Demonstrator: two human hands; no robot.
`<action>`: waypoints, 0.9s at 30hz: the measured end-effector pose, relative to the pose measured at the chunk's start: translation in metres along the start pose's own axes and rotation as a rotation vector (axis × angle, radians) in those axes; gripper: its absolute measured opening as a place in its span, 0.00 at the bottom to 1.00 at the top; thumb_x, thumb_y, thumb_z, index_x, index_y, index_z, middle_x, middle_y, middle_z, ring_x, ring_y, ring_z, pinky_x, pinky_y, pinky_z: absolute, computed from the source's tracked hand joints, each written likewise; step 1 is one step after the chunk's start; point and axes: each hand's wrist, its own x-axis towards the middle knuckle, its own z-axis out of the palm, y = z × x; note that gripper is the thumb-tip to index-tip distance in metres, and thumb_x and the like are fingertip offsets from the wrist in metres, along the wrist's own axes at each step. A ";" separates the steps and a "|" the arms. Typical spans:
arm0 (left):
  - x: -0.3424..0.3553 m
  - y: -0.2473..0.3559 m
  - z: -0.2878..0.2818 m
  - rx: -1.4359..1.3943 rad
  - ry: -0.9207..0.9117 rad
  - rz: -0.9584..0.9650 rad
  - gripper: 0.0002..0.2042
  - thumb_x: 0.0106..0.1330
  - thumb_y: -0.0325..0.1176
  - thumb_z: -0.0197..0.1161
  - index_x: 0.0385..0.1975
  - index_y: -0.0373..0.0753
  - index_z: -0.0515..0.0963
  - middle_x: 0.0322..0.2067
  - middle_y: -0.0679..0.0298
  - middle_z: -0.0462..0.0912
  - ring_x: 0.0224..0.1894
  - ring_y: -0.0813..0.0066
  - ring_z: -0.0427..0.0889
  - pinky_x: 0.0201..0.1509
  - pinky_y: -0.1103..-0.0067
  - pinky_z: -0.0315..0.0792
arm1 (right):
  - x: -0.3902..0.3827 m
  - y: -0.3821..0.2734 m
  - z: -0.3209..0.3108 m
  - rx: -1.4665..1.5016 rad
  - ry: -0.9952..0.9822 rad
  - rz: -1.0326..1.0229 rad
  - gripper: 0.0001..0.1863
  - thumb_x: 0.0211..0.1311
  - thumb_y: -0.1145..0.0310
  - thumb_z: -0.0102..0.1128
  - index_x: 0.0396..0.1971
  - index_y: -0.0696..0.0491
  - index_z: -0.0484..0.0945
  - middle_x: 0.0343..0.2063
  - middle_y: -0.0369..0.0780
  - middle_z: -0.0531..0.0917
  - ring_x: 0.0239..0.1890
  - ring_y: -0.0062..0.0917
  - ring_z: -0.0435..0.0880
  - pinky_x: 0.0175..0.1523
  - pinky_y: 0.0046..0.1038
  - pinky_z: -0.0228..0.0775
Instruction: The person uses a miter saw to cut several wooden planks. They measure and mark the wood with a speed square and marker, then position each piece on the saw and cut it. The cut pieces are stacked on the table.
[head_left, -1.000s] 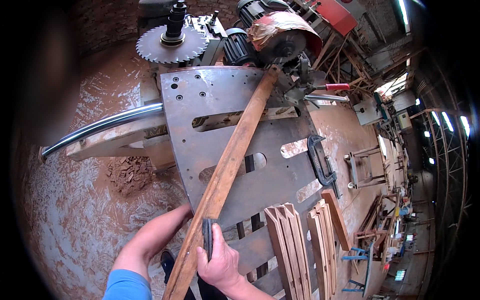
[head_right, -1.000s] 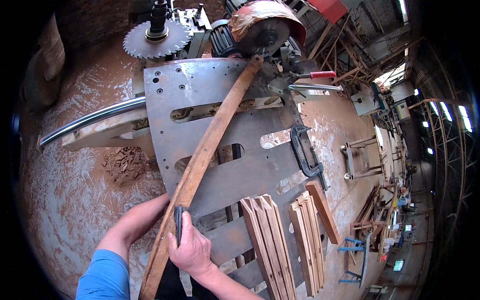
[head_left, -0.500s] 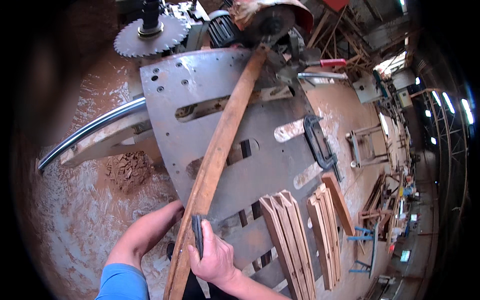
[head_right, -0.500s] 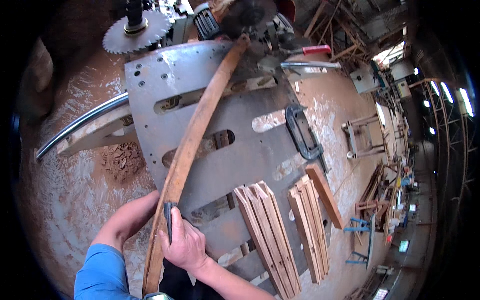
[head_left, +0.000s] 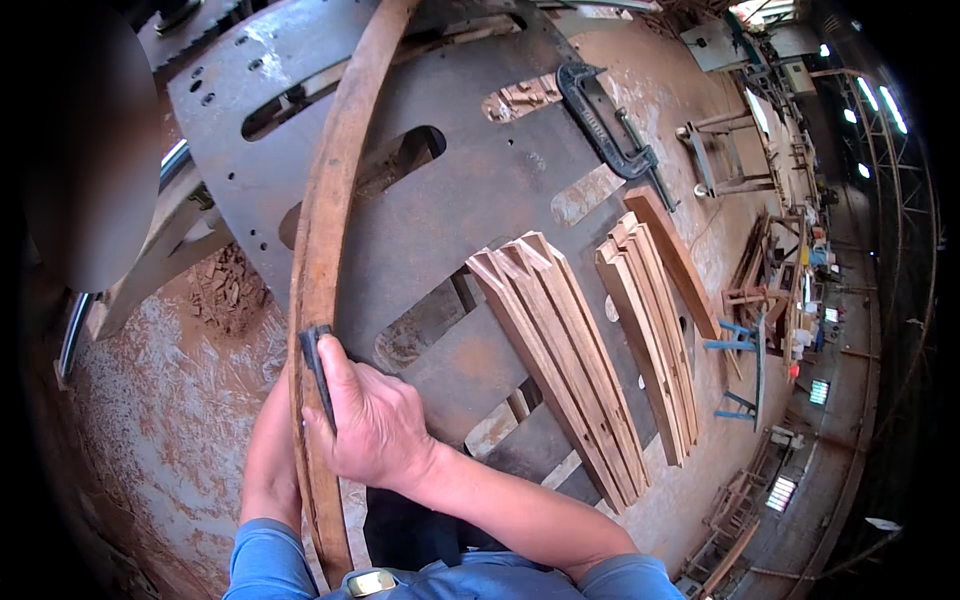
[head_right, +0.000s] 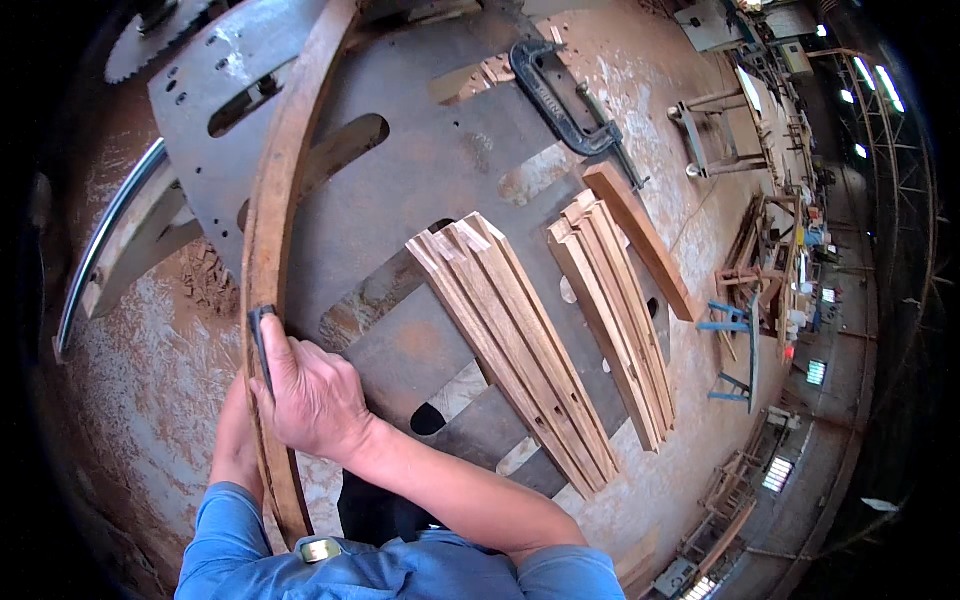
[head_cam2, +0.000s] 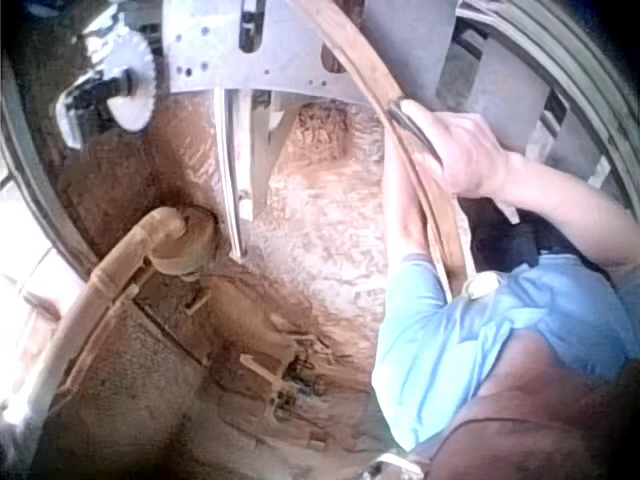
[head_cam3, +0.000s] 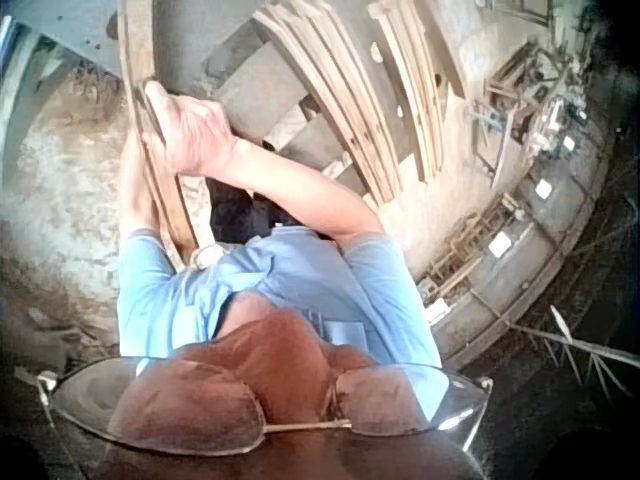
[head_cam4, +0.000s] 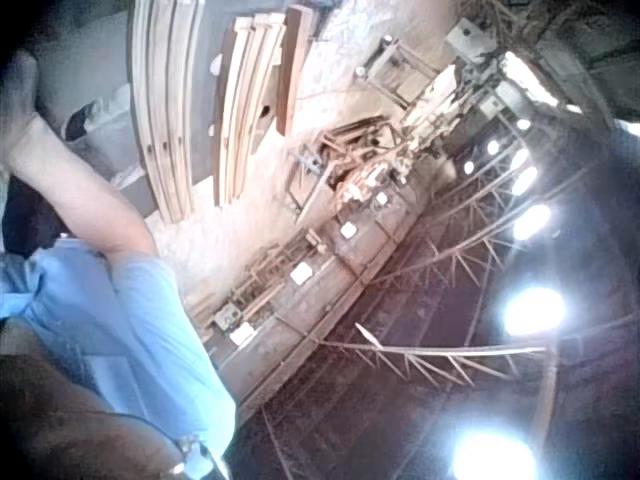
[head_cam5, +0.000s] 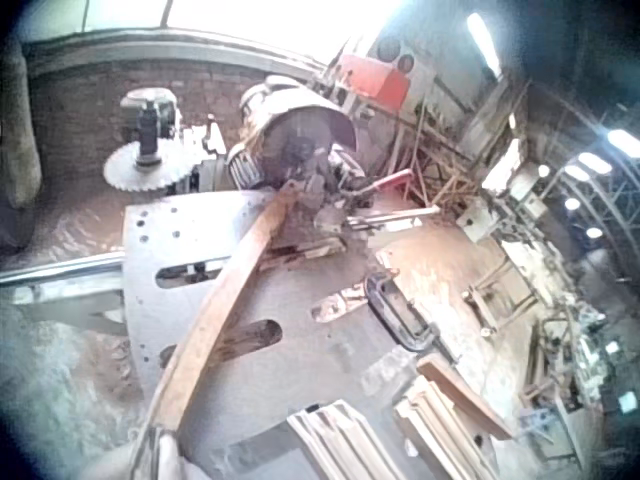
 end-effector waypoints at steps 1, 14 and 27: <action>-0.003 0.004 -0.003 0.001 0.031 0.015 0.15 0.67 0.34 0.56 0.50 0.33 0.75 0.29 0.66 0.78 0.28 0.81 0.74 0.31 0.83 0.70 | 0.001 -0.001 -0.002 -0.002 0.002 -0.001 0.38 0.52 0.70 0.63 0.60 0.69 0.57 0.39 0.55 0.80 0.38 0.45 0.83 0.42 0.36 0.77; -0.340 -0.052 -0.059 -0.307 0.992 -0.011 0.16 0.71 0.35 0.53 0.53 0.35 0.72 0.25 0.70 0.73 0.24 0.83 0.70 0.27 0.86 0.64 | 0.003 -0.009 -0.012 0.022 -0.136 0.114 0.39 0.59 0.60 0.60 0.62 0.65 0.53 0.41 0.57 0.77 0.44 0.50 0.79 0.46 0.44 0.73; -0.439 0.006 0.182 -0.237 0.645 0.218 0.10 0.70 0.30 0.54 0.45 0.34 0.77 0.25 0.67 0.78 0.28 0.83 0.76 0.34 0.83 0.72 | -0.362 0.038 -0.190 0.033 -0.182 0.505 0.19 0.60 0.60 0.61 0.46 0.57 0.78 0.35 0.46 0.84 0.37 0.38 0.84 0.43 0.34 0.76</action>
